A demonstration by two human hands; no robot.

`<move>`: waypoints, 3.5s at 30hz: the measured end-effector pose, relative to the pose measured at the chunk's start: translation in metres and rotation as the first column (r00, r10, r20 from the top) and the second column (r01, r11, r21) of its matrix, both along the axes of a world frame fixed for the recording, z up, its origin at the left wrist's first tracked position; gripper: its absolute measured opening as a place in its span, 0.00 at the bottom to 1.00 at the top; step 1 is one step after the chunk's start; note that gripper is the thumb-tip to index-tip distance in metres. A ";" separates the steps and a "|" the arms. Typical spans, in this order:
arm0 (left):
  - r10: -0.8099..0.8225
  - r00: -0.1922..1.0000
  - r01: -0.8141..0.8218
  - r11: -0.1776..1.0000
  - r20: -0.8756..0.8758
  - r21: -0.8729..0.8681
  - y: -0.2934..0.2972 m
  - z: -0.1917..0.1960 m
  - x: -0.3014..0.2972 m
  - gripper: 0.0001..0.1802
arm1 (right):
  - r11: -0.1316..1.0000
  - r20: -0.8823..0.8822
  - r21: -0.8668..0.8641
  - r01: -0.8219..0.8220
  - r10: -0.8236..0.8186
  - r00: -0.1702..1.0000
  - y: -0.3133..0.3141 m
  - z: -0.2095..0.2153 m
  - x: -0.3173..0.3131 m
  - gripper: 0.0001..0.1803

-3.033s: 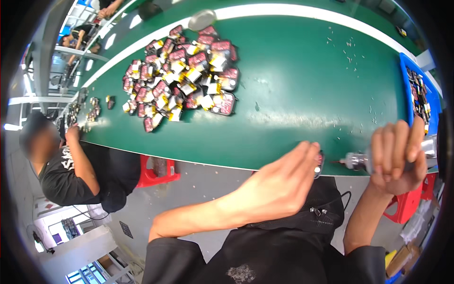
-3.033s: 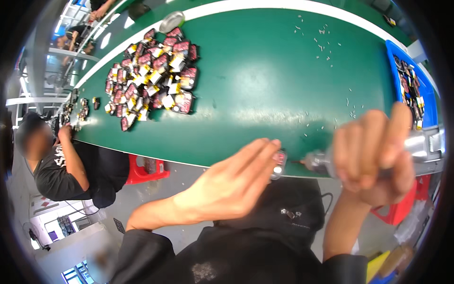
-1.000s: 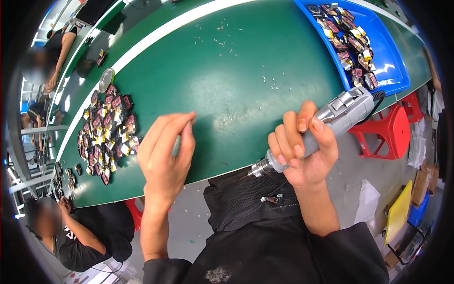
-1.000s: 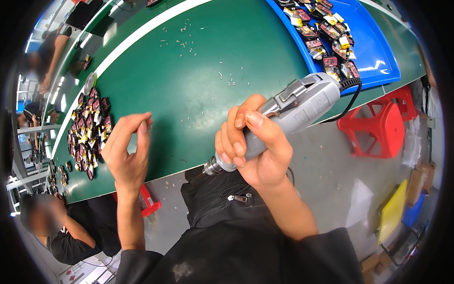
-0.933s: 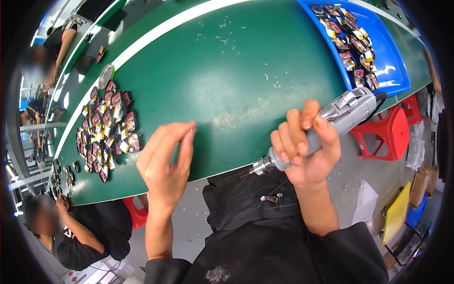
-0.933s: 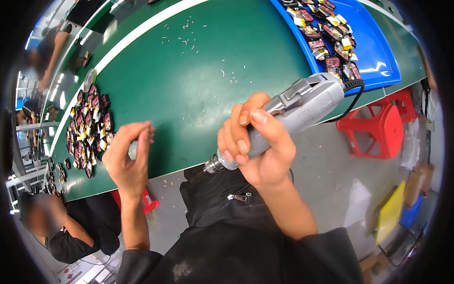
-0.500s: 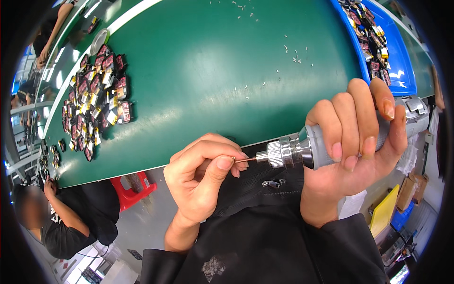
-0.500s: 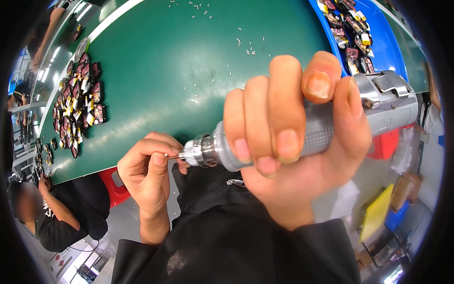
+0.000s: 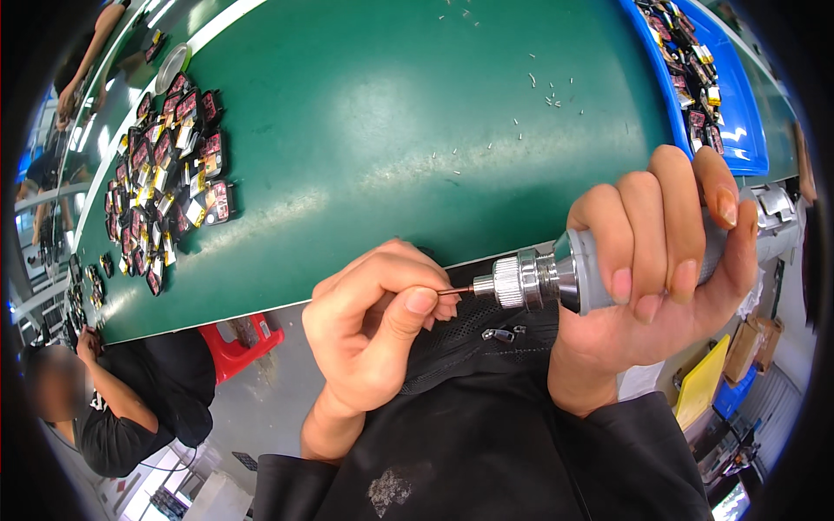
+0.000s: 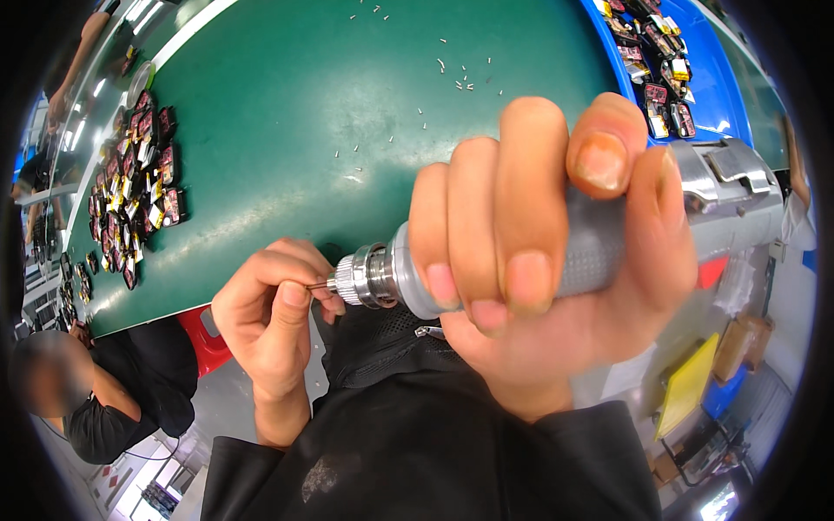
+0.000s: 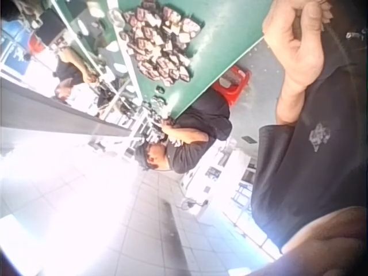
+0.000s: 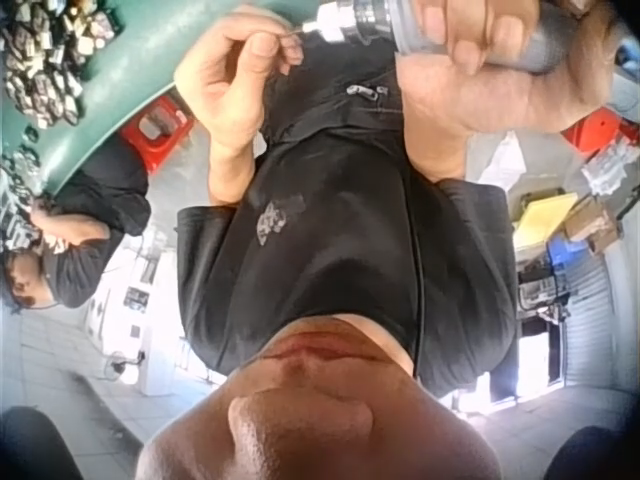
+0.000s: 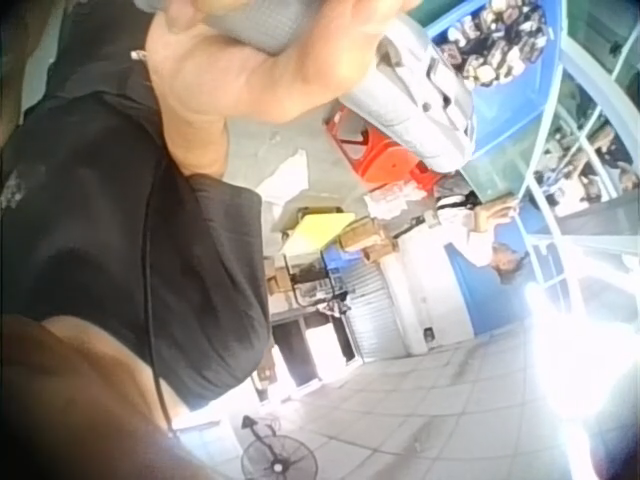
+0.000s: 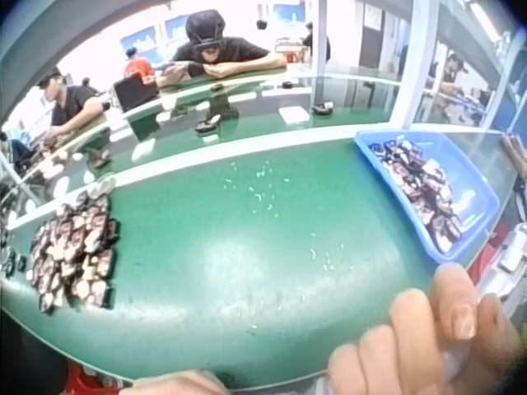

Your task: Using an electric screwdriver to fasten screws onto small electronic components on an assembly line.

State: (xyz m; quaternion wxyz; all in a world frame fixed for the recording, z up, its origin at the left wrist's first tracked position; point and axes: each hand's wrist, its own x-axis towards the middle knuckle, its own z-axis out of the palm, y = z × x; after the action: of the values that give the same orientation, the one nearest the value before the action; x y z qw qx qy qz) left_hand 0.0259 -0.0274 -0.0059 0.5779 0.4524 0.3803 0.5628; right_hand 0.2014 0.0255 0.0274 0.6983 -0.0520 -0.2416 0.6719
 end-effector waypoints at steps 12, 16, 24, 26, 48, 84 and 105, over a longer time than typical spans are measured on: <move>0.108 0.900 -0.018 0.977 -0.423 0.212 0.009 -0.005 0.007 0.03 | 0.999 0.016 -0.035 0.020 -0.019 1.000 0.007 -0.014 0.007 0.12; 0.212 0.802 0.015 0.928 -0.559 0.373 0.022 0.013 0.000 0.13 | 0.998 -0.016 -0.040 0.040 -0.041 0.999 0.013 -0.009 0.006 0.11; 0.574 0.205 -0.292 0.809 -0.793 0.510 0.139 0.058 -0.149 0.15 | 0.932 0.060 -0.305 0.194 -0.185 0.981 0.011 -0.028 -0.003 0.10; 0.532 0.007 -0.272 0.816 -0.847 0.510 0.196 0.063 -0.202 0.14 | 0.933 0.055 -0.312 0.181 -0.173 0.983 0.005 -0.031 -0.003 0.10; 0.359 0.119 0.159 0.913 -0.926 0.374 0.198 0.060 -0.152 0.18 | 0.964 0.056 -0.262 -0.050 0.067 0.996 0.006 -0.040 -0.002 0.09; 0.444 0.231 0.487 0.718 -0.866 0.498 0.025 0.006 -0.029 0.22 | 0.885 0.250 -0.434 -0.167 0.296 0.922 -0.058 -0.040 -0.046 0.09; 0.372 0.221 0.481 0.763 -0.902 0.432 0.016 0.005 -0.030 0.18 | 0.978 0.514 -0.020 -0.205 0.186 0.837 0.039 0.000 -0.007 0.11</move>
State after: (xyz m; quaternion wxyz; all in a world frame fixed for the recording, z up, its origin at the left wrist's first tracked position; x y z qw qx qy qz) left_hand -0.0042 -0.0109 -0.0012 0.0360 0.8810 0.4168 0.2210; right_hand 0.1943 0.0649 0.0278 0.5371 -0.1914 -0.4350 0.6969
